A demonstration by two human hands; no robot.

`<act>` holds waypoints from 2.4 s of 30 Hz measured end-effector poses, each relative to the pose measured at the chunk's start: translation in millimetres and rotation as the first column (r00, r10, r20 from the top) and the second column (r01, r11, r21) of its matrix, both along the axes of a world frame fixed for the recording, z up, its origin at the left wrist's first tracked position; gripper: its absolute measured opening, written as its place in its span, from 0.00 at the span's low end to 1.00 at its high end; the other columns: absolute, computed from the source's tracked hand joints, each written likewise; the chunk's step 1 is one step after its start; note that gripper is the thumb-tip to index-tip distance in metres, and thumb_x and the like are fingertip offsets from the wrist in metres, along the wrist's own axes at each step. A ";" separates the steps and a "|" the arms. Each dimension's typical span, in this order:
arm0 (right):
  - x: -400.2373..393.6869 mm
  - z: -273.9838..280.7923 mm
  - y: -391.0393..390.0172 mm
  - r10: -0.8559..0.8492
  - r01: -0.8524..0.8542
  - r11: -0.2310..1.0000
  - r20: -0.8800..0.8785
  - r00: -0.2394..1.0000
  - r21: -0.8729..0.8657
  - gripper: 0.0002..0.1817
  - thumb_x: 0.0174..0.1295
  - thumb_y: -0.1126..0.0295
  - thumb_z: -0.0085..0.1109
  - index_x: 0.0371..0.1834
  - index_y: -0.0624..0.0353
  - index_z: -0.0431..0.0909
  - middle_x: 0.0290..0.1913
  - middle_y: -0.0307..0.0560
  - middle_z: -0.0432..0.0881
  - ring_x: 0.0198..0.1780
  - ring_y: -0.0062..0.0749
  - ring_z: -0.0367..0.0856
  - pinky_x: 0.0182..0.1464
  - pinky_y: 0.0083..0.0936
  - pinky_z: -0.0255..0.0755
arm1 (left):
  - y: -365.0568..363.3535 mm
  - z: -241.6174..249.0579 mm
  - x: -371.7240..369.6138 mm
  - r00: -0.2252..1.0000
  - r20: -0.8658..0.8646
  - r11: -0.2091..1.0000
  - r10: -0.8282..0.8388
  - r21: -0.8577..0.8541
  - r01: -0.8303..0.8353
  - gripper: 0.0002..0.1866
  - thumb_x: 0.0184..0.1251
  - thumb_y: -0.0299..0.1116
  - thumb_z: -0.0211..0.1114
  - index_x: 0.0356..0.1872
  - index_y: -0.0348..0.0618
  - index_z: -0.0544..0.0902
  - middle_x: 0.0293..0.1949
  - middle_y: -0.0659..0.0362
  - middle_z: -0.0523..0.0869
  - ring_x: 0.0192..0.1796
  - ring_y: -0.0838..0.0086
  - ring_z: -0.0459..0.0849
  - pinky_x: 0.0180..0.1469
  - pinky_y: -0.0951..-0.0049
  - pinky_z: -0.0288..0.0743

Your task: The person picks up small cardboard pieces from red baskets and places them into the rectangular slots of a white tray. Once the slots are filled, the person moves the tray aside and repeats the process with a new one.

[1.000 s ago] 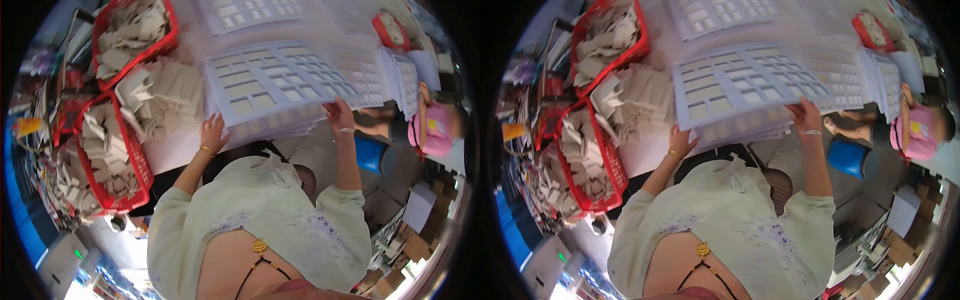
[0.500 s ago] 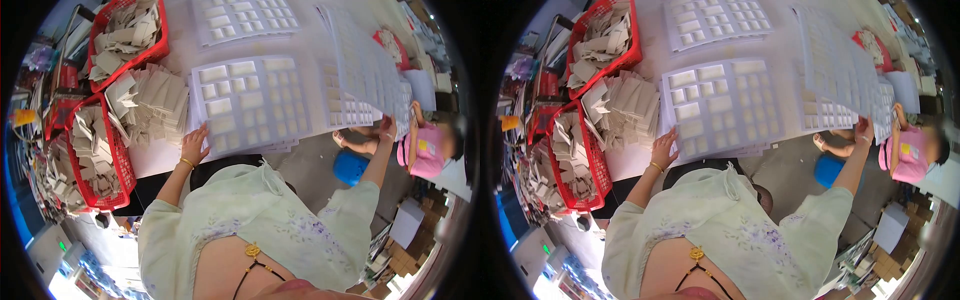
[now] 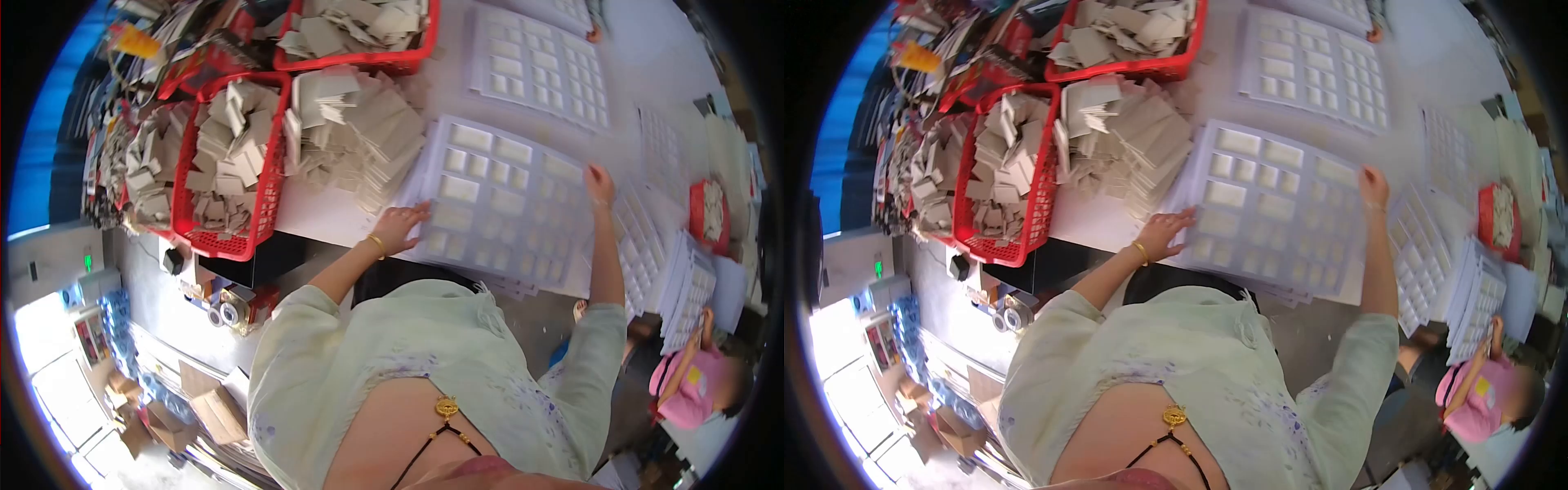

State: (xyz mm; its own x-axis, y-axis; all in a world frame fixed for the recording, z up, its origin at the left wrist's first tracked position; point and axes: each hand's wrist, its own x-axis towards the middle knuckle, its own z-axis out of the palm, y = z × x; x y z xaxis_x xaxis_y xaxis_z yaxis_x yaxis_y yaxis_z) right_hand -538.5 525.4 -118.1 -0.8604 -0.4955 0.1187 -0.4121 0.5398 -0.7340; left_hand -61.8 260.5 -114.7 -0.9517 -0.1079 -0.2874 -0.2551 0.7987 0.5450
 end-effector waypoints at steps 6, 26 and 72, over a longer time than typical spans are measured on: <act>170.1 74.4 -319.4 0.415 -0.455 0.890 0.369 0.831 0.024 0.14 0.58 0.59 0.60 0.36 0.59 0.82 0.27 0.40 0.83 0.23 0.21 0.78 0.27 0.21 0.71 | 2.0 -14.9 7.0 0.997 -0.058 0.999 0.048 0.022 -0.047 0.29 0.56 0.40 0.65 0.60 0.52 0.68 0.73 0.66 0.55 0.66 0.65 0.68 0.64 0.56 0.61; 282.5 18.1 -460.9 0.365 -0.211 0.930 0.715 0.596 -0.299 0.17 0.50 0.57 0.70 0.25 0.59 0.77 0.19 0.34 0.71 0.16 0.17 0.63 0.16 0.18 0.53 | -6.2 -15.9 6.0 1.000 -0.025 0.998 -0.006 0.062 0.008 0.32 0.56 0.42 0.65 0.63 0.53 0.65 0.73 0.66 0.54 0.66 0.63 0.67 0.64 0.55 0.61; -47.8 -31.1 -3.0 0.143 -0.058 0.932 -0.215 0.966 0.358 0.10 0.53 0.78 0.57 0.40 0.57 0.78 0.31 0.46 0.82 0.35 0.36 0.80 0.34 0.29 0.75 | 7.6 -12.5 -1.9 0.996 -0.019 0.992 0.089 0.095 -0.087 0.34 0.52 0.33 0.65 0.63 0.51 0.64 0.73 0.64 0.54 0.66 0.61 0.67 0.62 0.58 0.64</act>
State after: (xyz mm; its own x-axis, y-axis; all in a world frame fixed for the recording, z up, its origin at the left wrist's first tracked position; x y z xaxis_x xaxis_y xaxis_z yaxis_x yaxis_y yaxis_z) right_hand -586.3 522.4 -149.1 -0.7728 -0.6241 0.1155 -0.6139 0.6888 -0.3856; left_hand -63.7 268.1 -127.2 -0.9461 -0.1649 -0.2786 -0.3088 0.7185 0.6233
